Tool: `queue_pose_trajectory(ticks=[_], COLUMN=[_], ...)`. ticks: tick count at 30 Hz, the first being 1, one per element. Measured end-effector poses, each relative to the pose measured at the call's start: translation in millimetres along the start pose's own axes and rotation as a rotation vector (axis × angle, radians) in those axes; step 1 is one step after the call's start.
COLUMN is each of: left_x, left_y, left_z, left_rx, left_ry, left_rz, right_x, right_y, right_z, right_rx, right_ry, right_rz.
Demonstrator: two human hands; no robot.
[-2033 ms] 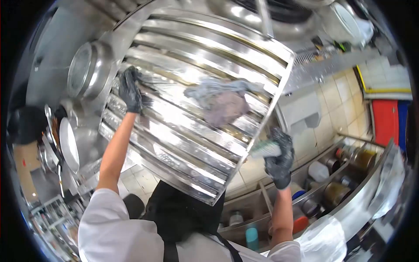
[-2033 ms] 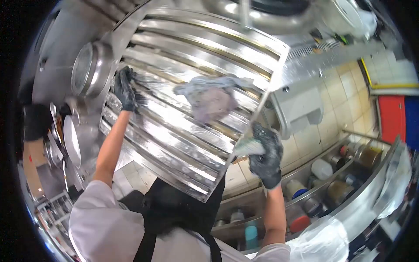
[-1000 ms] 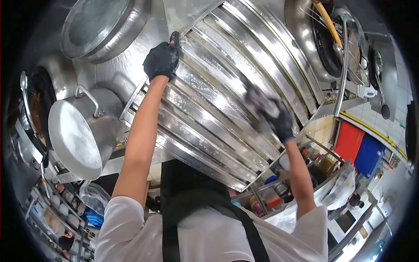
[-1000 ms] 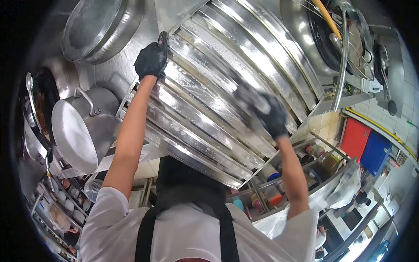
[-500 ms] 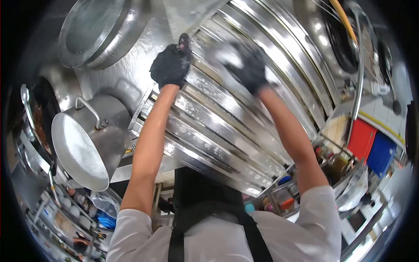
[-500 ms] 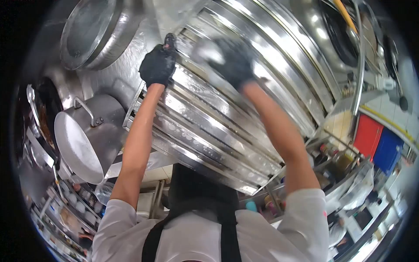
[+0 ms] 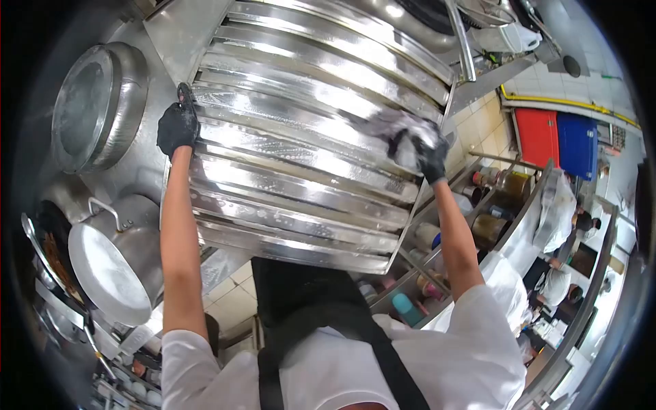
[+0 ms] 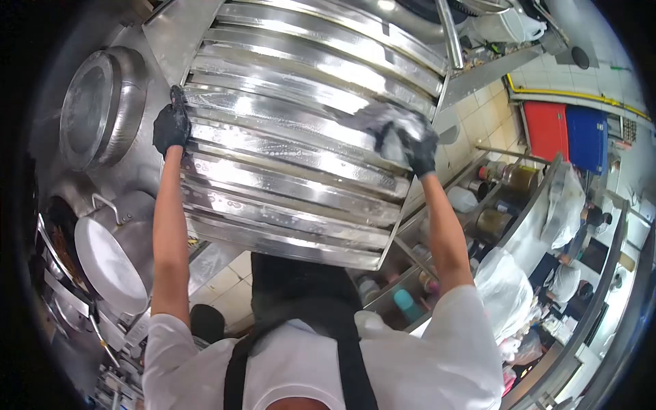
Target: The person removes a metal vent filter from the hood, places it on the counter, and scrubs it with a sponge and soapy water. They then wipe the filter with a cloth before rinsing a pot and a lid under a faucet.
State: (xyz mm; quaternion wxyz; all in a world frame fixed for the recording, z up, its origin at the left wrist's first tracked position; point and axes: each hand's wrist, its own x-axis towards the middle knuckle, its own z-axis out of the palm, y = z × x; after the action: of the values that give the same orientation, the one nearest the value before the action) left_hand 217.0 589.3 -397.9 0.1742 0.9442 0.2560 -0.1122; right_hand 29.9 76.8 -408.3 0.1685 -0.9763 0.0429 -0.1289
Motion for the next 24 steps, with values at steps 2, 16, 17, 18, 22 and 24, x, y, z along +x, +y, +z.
queue_pose_trajectory(ticks=[2, 16, 17, 18, 22, 24], left_x=[16.6, -6.1, -5.2, -8.1, -27.7, -18.5], left_y=[-18.2, -21.8, -29.9, -33.4, -37.3, -43.1], left_z=[14.2, 6.7, 11.3, 12.0, -7.7, -4.4], left_rx=[0.017, 0.048, 0.070, 0.079, 0.018, 0.033], left_ry=[0.037, 0.026, 0.038, 0.053, 0.047, 0.038], left_rz=[0.067, 0.145, 0.165, 0.128, 0.042, 0.037], right_x=[4.1, -5.5, -3.5, 2.7, 42.5, 66.1], right_y=[-0.6, 29.0, 29.2, 22.6, -15.2, -34.5], right_z=[-30.2, -217.7, -227.5, -234.6, -225.8, -199.0], right_rx=[0.046, 0.453, 0.392, 0.332, 0.443, 0.539], right_ry=[-0.030, 0.258, 0.270, 0.282, 0.156, 0.037], right_rz=[0.001, 0.056, 0.031, 0.004, -0.007, 0.015])
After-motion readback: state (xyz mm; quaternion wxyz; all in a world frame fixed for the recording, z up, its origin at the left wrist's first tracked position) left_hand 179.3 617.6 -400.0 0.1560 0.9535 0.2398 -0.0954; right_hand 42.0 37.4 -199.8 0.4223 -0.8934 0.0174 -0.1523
